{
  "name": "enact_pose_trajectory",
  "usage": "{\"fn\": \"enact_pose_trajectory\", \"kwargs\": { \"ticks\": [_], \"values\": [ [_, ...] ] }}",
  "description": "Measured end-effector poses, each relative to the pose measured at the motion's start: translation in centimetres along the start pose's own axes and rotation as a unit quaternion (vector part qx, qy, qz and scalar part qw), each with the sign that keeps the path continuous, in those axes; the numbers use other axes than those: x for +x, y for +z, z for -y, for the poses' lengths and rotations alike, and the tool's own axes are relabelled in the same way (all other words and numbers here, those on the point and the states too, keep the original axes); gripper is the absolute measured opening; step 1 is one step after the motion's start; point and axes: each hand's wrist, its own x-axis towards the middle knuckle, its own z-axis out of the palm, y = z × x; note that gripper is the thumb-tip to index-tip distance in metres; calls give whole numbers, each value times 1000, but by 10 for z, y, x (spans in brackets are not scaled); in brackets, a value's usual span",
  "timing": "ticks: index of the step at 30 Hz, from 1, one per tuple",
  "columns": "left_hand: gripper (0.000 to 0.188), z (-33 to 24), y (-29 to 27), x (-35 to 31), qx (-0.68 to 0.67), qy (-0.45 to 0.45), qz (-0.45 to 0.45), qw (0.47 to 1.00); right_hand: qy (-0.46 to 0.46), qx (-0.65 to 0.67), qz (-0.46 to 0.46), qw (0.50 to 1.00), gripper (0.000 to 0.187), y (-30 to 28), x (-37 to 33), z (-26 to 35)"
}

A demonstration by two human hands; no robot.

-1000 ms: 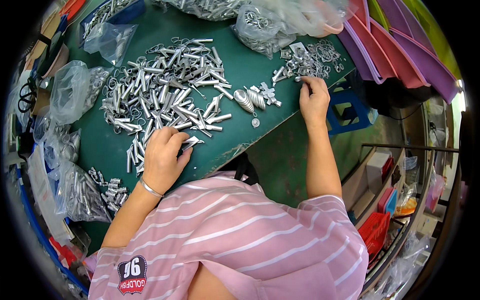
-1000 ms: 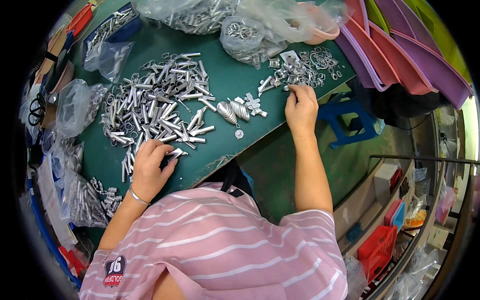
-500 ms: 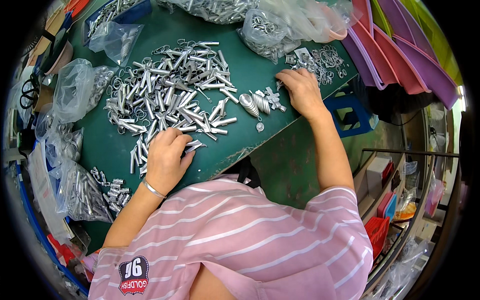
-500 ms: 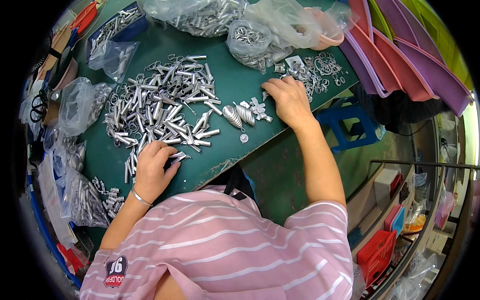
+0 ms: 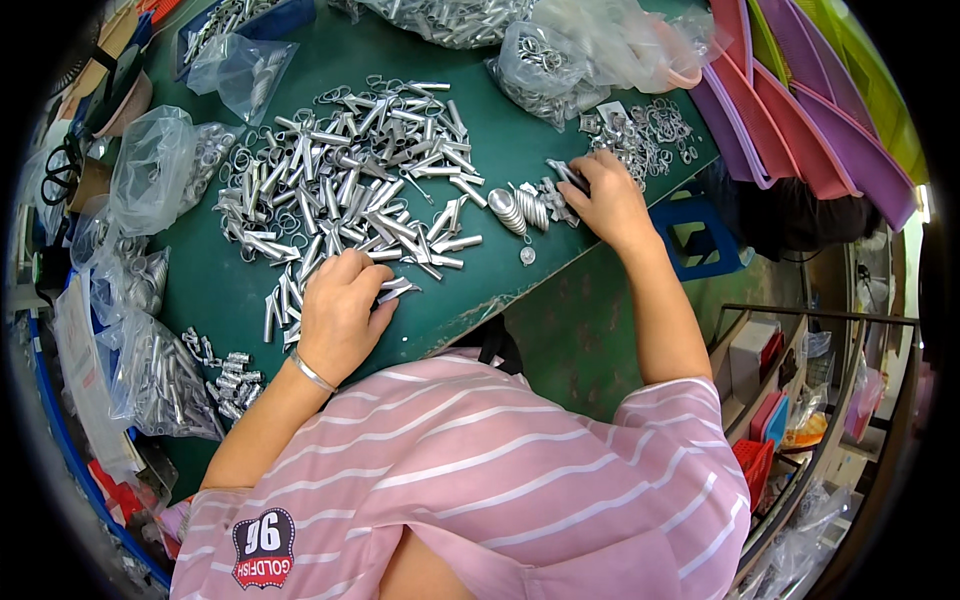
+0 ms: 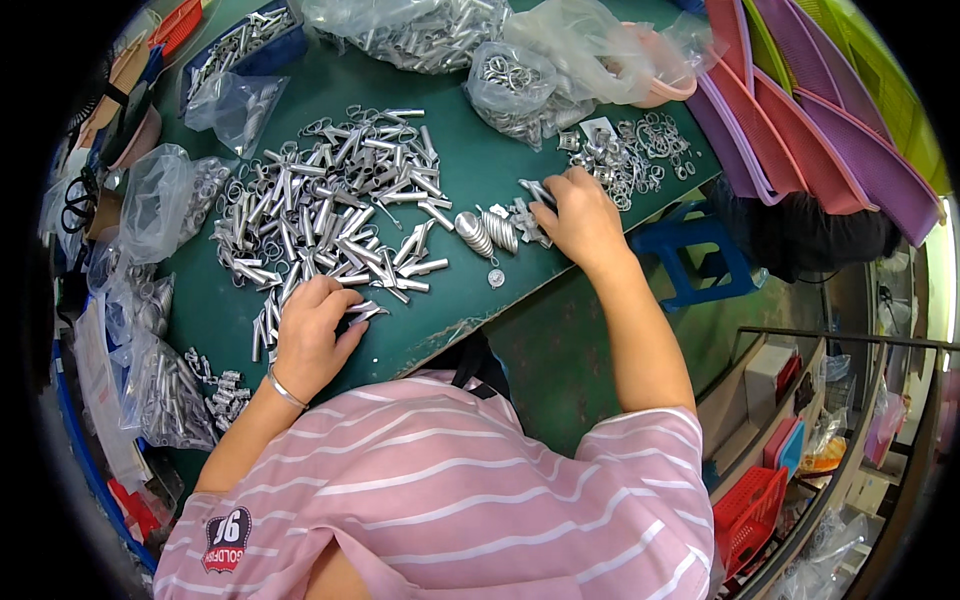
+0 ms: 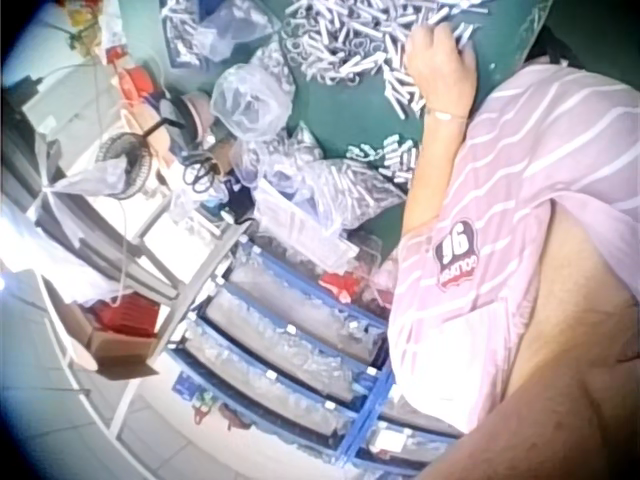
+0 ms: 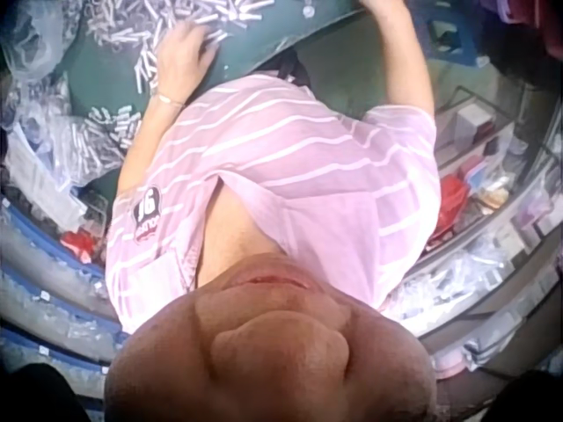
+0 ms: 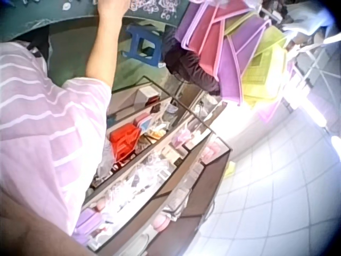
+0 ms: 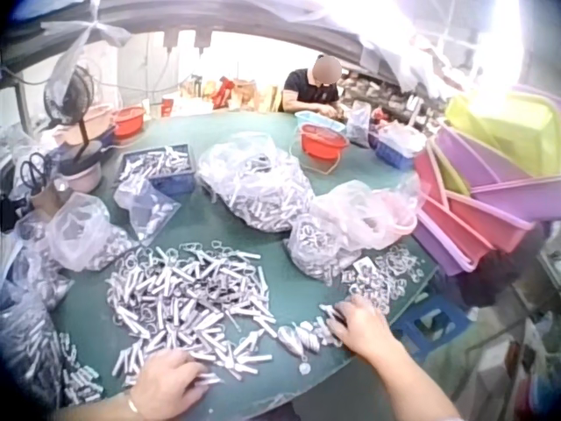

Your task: The person assembles metal hardware by hand, inserting small components into cylindrical silver sleeves and sorting them into piles on a workbench.

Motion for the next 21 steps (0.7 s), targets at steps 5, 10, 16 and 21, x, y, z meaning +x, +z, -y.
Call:
{"fn": "enact_pose_trajectory", "kwargs": {
  "ticks": [5,10,16,21],
  "values": [
    [31,0,0,1,0,3,0,1000,-144,86,-59,984,13,8,-3,17],
    [32,0,-1,0,-1,4,-1,1000,-115,50,-30,992,10,18,2,24],
    [32,1,0,0,-5,3,0,1000,-73,135,4,988,10,7,-2,32],
    [32,0,0,0,0,-1,7,1000,8,147,102,984,25,-5,-14,53]
  ]
}}
